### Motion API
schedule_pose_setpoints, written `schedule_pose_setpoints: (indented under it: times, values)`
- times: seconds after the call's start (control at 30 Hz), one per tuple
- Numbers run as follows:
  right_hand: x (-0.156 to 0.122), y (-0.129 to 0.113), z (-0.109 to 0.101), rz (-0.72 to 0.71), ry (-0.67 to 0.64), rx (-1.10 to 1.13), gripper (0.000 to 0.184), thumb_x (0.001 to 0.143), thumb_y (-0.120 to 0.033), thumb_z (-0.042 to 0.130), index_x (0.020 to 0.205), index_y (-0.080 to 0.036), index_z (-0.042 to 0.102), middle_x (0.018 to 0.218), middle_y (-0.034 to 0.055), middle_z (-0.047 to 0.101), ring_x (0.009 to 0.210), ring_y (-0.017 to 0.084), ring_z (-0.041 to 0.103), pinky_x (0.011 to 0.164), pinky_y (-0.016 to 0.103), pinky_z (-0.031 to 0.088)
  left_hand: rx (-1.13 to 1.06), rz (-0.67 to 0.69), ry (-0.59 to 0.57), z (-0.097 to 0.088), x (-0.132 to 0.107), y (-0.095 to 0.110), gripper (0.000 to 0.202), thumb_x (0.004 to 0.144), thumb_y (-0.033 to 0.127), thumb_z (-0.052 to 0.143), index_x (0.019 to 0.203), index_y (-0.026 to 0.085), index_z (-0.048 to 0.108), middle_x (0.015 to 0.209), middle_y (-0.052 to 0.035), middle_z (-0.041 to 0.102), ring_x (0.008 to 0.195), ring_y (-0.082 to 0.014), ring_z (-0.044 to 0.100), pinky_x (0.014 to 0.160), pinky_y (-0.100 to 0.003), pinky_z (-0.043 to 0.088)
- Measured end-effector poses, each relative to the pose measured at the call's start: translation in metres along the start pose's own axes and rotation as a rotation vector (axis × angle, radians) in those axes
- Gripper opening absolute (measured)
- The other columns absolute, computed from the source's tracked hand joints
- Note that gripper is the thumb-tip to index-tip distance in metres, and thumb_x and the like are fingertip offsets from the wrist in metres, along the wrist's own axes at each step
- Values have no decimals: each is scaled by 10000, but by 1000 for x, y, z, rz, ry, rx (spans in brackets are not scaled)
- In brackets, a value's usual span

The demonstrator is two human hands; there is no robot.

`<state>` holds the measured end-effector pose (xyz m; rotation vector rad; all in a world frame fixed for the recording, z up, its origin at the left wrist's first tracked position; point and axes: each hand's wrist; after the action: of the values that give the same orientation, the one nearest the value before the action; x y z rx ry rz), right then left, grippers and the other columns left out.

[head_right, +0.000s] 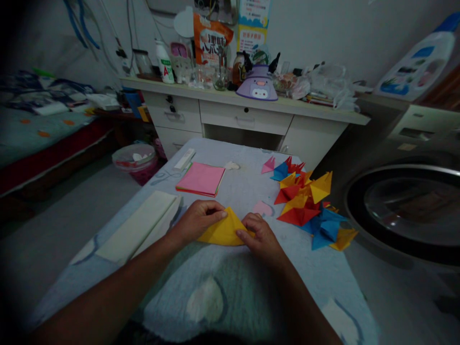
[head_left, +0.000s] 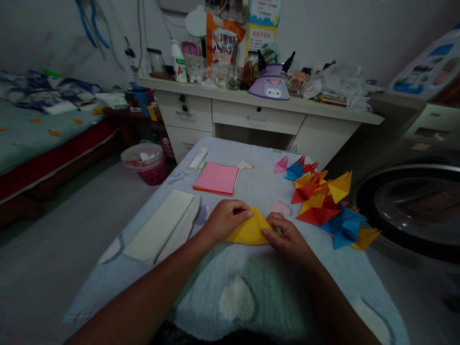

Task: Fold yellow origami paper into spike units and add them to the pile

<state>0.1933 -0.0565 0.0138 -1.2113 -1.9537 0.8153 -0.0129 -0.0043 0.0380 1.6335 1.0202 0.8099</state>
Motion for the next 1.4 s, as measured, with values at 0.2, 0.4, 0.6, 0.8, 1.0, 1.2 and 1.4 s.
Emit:
schedule_pose_setpoints:
  times: [0.2,0.4,0.6,0.8,1.0,1.2,1.4]
  values:
    - [0,1,-1,-16,9,-7,296,904,-440,514,730,-207,572,760,15,528,782,177,503,763,325,375,7,19,-4,1,-1,1,216,781,339,599,748,149,697,681,-1,643,629,-129,554,579,-232,401]
    - [0,0,-1,-15,2,-42,271,899,-402,527,727,-200,581,767,19,542,792,179,514,780,334,380,36,31,0,0,-1,2,220,785,340,590,761,150,700,701,-6,658,634,-129,559,587,-232,404]
    - [-2,-3,-3,26,67,-47,198,858,-377,580,957,-209,617,900,38,597,881,198,535,818,334,399,93,34,-36,1,-3,4,224,799,330,575,780,150,707,695,-3,655,634,-124,555,572,-217,388]
    - [-1,-5,3,116,114,142,221,860,-407,577,968,-218,618,898,35,603,882,197,551,779,309,435,135,70,-89,7,-4,7,223,810,323,573,783,153,714,695,-4,656,629,-119,551,568,-211,377]
    - [-1,0,8,208,153,251,263,864,-474,558,809,-217,581,765,18,581,762,176,545,660,274,430,166,103,-109,11,-4,9,242,832,341,560,794,153,708,701,-2,655,632,-115,545,568,-205,371]
    - [-2,-2,7,210,144,271,261,875,-461,546,812,-211,584,762,11,553,707,151,517,622,252,414,172,122,-120,12,-3,10,235,841,329,553,833,159,713,699,0,648,639,-116,543,573,-207,370]
    - [-2,-4,5,198,146,286,236,878,-425,551,799,-206,582,762,8,536,697,142,503,616,249,406,147,121,-124,14,-3,10,223,839,313,551,841,163,716,721,-5,661,648,-117,552,581,-207,378]
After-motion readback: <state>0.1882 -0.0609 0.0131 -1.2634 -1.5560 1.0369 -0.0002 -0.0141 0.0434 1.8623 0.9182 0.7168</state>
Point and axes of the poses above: each hand's wrist, its own x-axis towards the middle knuckle, its own z-axis out of the palm, y = z × x
